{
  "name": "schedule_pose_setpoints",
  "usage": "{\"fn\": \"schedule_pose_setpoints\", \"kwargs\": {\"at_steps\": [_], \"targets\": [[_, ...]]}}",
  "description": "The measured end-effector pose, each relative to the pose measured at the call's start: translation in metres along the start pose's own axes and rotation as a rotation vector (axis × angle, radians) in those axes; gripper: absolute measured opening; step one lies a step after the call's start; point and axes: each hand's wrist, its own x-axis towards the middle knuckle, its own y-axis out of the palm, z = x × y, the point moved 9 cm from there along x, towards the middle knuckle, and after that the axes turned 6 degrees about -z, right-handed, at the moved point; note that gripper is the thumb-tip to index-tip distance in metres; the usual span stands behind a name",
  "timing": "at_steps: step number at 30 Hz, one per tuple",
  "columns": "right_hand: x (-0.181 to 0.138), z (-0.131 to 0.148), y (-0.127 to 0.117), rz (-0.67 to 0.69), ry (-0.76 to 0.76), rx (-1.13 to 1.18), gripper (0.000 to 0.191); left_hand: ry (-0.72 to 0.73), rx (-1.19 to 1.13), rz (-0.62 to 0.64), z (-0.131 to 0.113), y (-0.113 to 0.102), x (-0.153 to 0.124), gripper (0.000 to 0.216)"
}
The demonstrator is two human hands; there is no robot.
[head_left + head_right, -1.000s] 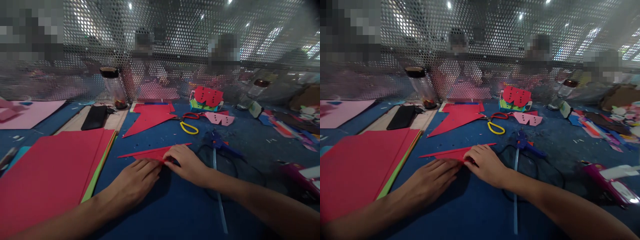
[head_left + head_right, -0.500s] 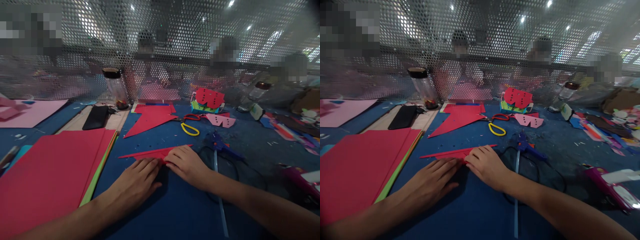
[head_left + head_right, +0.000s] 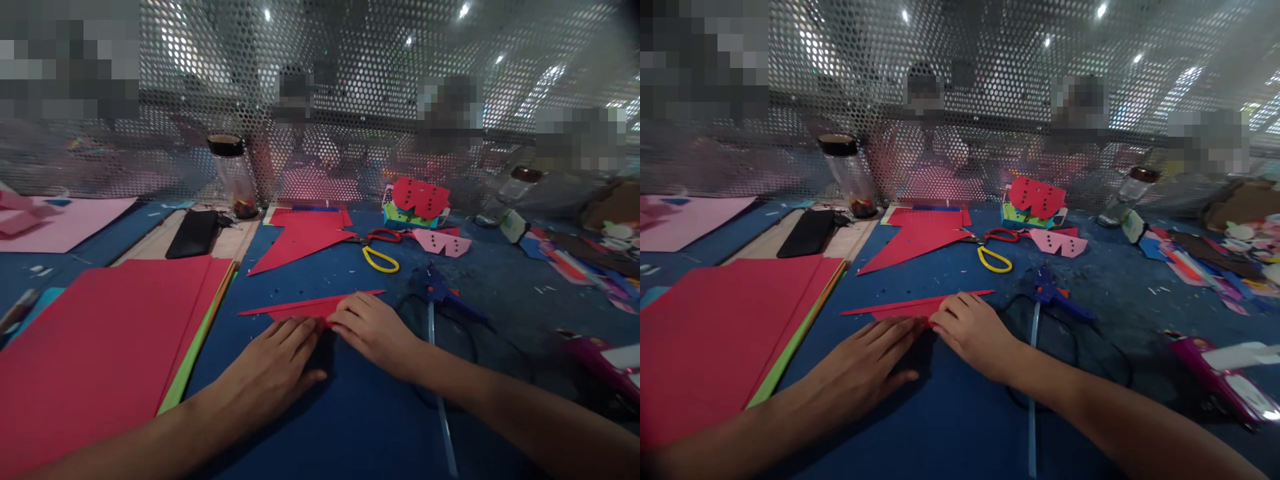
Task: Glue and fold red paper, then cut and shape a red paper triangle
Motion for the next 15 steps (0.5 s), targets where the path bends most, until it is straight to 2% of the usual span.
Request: {"fn": "schedule_pose_setpoints", "kwargs": {"at_steps": [15], "targets": [[0.0010, 0.0000, -0.0009, -0.040, -0.019, -0.007, 0.018, -0.033, -0.028, 0.005, 0.0034, 0.0002, -0.0002, 0.060]]}}
